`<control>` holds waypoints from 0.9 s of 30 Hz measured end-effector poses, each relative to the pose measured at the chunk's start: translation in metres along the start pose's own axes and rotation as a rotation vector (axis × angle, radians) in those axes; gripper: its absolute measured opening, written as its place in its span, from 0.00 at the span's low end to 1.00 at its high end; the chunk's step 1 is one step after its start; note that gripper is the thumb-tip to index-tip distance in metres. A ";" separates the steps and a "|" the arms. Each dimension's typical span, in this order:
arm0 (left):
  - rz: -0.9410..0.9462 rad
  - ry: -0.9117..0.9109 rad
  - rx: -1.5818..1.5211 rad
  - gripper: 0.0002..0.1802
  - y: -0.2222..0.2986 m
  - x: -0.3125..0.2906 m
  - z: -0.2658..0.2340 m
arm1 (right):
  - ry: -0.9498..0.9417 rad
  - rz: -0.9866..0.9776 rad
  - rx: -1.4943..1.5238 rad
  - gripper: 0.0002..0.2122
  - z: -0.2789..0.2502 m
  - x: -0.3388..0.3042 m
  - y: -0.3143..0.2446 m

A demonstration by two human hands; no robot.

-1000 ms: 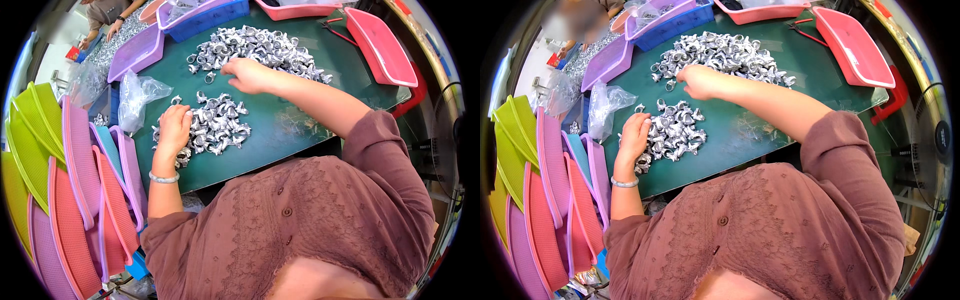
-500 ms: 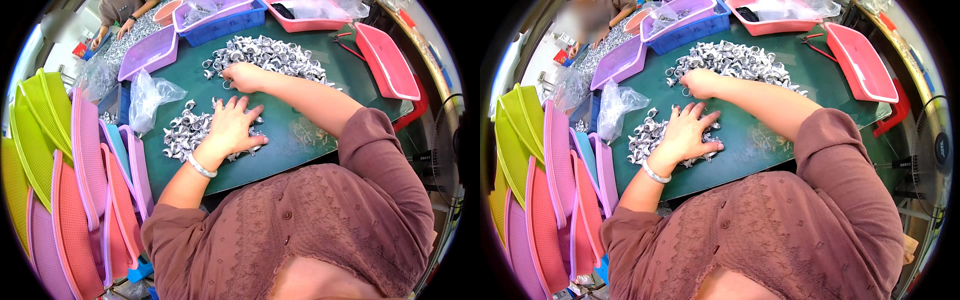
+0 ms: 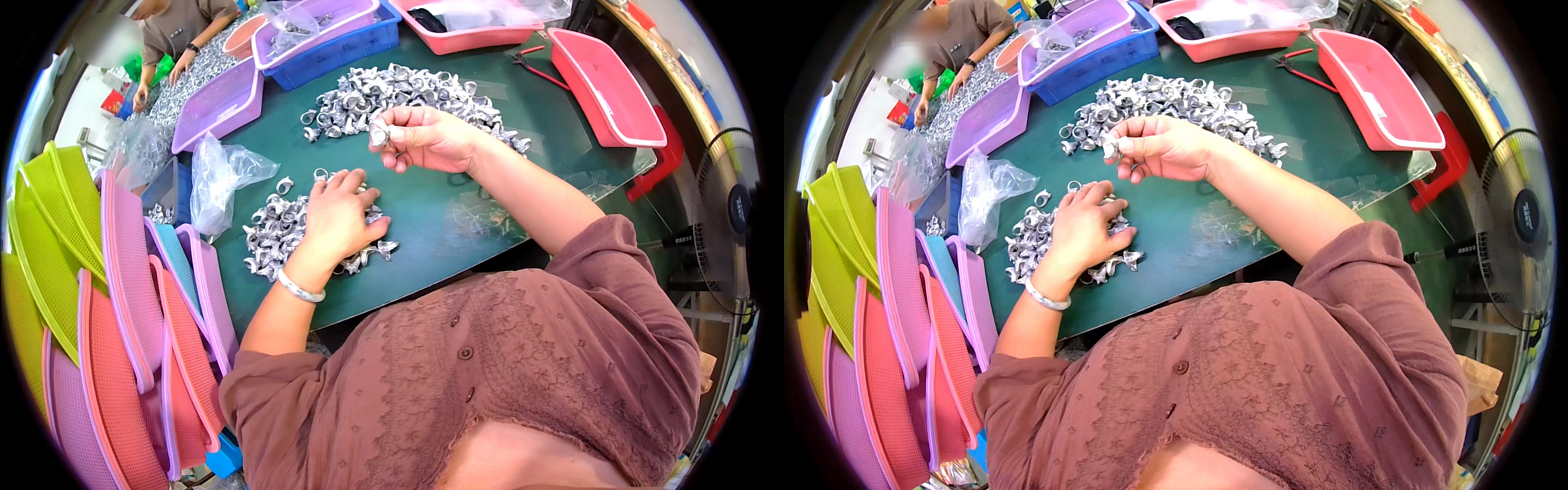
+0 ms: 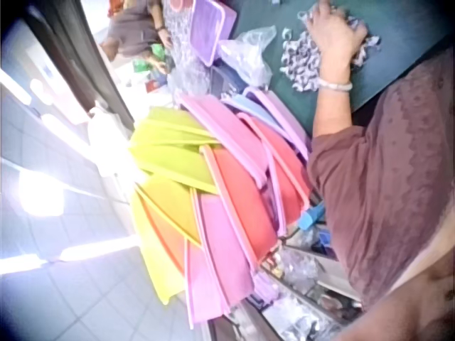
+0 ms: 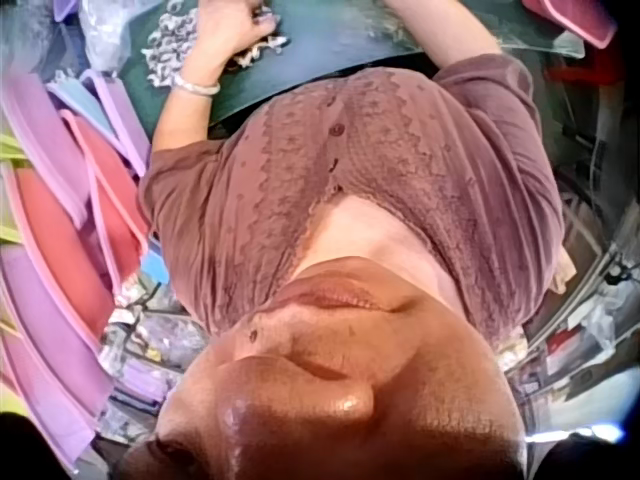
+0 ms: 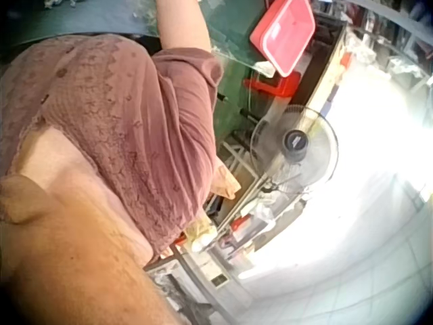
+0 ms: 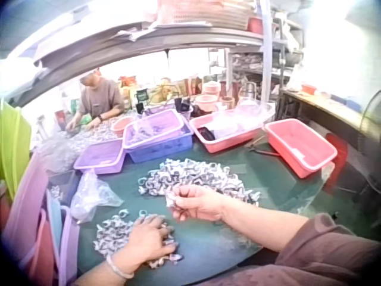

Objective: The person picks up small metal components from a table, fits them together by hand, and places the assembled units into a separate pile.

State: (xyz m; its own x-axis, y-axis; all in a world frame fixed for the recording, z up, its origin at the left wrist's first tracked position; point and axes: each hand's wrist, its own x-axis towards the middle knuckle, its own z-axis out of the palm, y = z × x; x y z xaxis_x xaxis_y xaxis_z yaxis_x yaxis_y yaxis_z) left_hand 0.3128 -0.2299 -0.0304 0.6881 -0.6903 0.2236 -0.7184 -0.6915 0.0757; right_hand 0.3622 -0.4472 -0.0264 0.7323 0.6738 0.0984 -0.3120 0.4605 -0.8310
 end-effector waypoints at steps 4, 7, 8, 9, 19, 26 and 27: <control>-0.030 -0.039 -0.008 0.21 -0.005 -0.003 -0.005 | -0.035 -0.101 0.000 0.08 0.009 -0.021 0.000; -0.090 -0.126 0.017 0.26 -0.002 -0.001 -0.010 | -0.007 -0.138 -0.019 0.08 0.015 -0.033 0.000; -0.091 -0.117 0.038 0.27 -0.003 -0.003 -0.008 | 0.002 -0.153 -0.028 0.08 0.016 -0.036 0.000; -0.094 -0.108 0.059 0.28 -0.004 -0.004 -0.008 | 0.011 -0.167 -0.038 0.09 0.017 -0.040 0.000; -0.338 0.077 -1.164 0.20 0.030 0.006 -0.013 | 0.153 -0.329 -0.314 0.11 0.040 -0.056 0.007; -0.456 0.120 -1.861 0.16 0.057 0.016 -0.010 | 0.299 -0.462 -0.748 0.13 0.046 -0.068 0.007; -0.466 0.128 -1.852 0.14 0.059 0.017 -0.009 | 0.312 -0.471 -0.797 0.14 0.047 -0.070 0.007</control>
State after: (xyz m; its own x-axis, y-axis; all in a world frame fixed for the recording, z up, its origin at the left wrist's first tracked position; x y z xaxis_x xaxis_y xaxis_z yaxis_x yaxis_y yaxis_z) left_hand 0.2806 -0.2806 -0.0131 0.8820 -0.4668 -0.0641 0.2403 0.3286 0.9134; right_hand 0.2803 -0.4641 -0.0139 0.8402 0.2846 0.4615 0.4706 0.0401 -0.8815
